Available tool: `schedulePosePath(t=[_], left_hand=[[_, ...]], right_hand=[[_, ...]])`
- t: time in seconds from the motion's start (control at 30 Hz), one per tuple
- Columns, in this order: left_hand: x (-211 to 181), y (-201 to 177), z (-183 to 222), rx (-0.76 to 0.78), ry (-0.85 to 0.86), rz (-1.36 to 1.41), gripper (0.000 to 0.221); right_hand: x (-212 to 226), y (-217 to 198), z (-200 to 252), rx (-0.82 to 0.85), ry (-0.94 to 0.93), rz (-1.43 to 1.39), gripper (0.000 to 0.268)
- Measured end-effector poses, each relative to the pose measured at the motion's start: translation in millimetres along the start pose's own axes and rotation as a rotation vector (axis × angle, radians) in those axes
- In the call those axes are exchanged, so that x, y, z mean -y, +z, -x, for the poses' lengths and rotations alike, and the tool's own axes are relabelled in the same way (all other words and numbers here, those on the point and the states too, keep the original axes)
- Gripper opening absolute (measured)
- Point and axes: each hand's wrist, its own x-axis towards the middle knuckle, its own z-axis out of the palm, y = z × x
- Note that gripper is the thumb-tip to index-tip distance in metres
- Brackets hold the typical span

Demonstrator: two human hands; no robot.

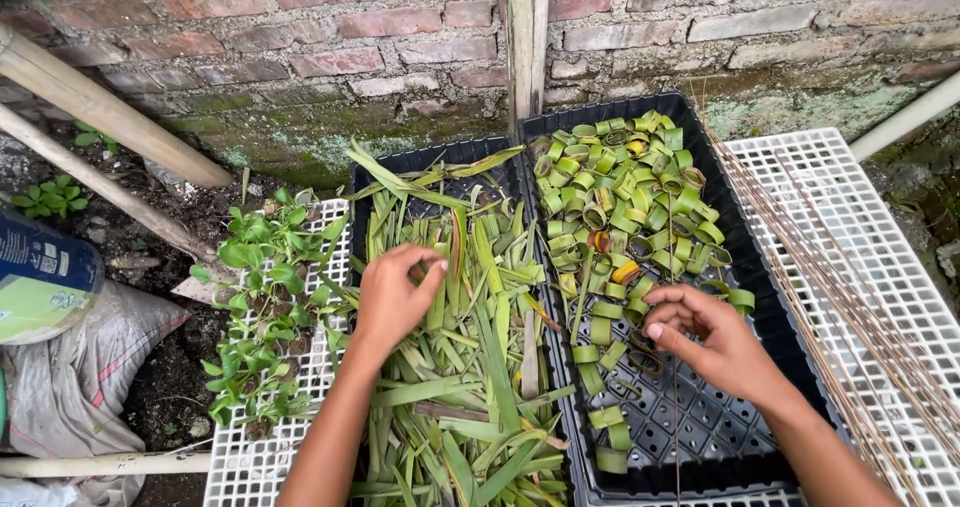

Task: A person is folding long green leaves and threading them onto thin wooden skewers to create leaf skewers.

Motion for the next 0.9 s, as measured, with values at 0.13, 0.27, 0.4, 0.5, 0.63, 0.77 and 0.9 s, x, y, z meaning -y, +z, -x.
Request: schedulePosePath(t=[0.13,0.27,0.4,0.5,0.63,0.77,0.9], left_hand=[[-3,33,-64,0.257,-0.025,-0.299,0.023],[-7,72,-110,0.561,-0.085,-0.479,0.045],[-2,81,-134,0.674,-0.114,-0.582,0.015],[-24,49,-143,0.603,-0.187,-0.394,0.011],[-22,1,-136,0.293,-0.060,0.019,0.015],[-24,-41,-101,0.166,0.075,0.145,0.010],[-21,-34,-64,0.493,0.101,0.114,0.016]], right_hand=[[-16,1,0,0.053,0.015,0.058,0.039],[-24,9,3,0.143,0.039,0.198,0.038],[-22,10,5,0.174,-0.026,0.202,0.036],[-16,9,5,0.181,-0.014,0.260,0.031],[-10,10,4,0.214,-0.027,0.302,0.026],[-7,12,5,0.234,-0.002,0.327,0.026],[2,15,6,0.238,0.010,0.334,0.027]])
